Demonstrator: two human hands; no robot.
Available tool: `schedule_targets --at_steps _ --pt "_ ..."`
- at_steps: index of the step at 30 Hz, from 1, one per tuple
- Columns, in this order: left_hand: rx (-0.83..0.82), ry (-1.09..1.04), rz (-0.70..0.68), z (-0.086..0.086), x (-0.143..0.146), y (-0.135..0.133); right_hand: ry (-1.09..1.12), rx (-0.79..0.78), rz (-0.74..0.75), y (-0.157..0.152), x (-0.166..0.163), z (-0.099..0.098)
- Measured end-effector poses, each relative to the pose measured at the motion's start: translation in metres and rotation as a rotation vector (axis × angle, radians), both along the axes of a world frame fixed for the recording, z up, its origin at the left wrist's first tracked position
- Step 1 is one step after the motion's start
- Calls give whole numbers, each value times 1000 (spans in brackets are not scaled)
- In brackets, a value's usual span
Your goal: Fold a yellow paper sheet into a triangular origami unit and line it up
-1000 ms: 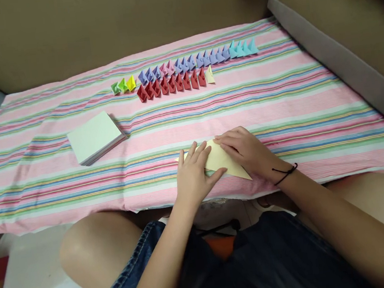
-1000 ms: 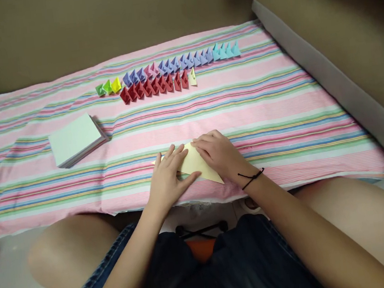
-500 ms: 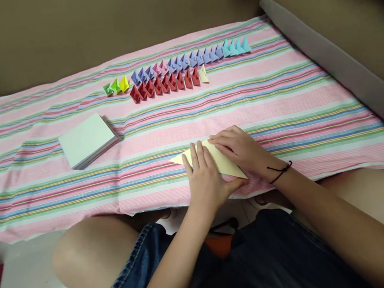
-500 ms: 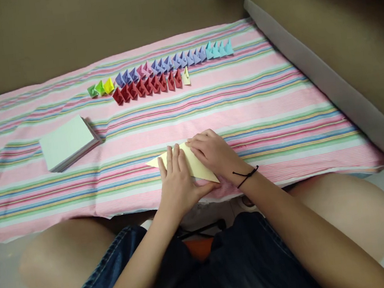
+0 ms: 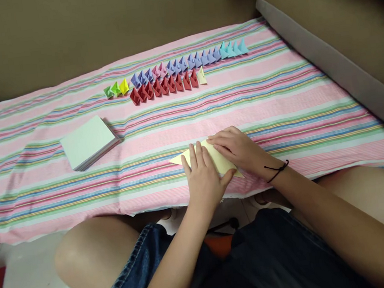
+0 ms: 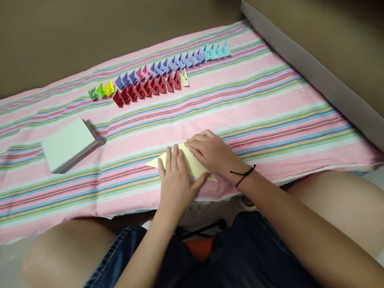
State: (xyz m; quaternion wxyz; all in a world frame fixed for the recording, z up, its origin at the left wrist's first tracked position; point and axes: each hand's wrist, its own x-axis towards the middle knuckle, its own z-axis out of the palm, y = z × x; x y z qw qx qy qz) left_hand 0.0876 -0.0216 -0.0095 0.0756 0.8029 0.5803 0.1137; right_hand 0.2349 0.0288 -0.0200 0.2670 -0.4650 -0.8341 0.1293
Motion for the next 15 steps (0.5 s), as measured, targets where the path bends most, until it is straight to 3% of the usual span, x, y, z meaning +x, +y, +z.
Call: schedule_targets --at_steps 15 --pt "-52 16 -15 4 7 -2 71 4 25 2 3 1"
